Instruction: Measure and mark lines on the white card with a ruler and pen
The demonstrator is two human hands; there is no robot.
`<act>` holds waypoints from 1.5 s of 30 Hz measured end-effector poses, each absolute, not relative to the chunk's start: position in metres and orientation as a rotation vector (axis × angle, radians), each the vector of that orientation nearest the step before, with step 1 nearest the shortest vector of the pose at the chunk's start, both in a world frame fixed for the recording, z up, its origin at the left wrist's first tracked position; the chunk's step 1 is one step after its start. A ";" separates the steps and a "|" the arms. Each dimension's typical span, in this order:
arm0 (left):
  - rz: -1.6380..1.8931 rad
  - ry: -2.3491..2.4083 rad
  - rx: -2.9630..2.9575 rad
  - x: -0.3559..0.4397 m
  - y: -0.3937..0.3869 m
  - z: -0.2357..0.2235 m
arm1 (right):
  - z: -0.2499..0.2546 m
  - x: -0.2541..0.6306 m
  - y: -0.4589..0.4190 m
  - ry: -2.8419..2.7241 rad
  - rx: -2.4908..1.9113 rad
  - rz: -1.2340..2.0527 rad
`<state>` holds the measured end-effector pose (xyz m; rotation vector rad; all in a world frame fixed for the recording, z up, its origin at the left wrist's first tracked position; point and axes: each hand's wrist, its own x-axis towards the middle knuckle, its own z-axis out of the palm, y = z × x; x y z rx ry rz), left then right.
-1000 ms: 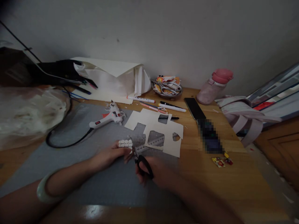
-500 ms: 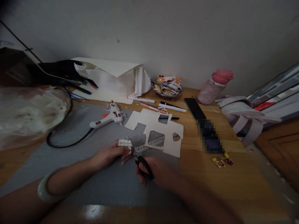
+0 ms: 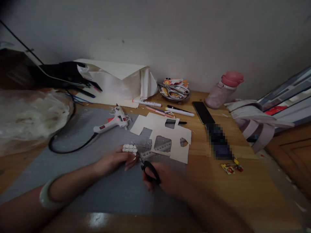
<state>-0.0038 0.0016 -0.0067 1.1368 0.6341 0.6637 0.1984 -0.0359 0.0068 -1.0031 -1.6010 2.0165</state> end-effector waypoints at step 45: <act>0.645 0.827 1.172 -0.002 0.000 -0.006 | -0.013 0.212 -0.025 -1.390 -0.921 2.126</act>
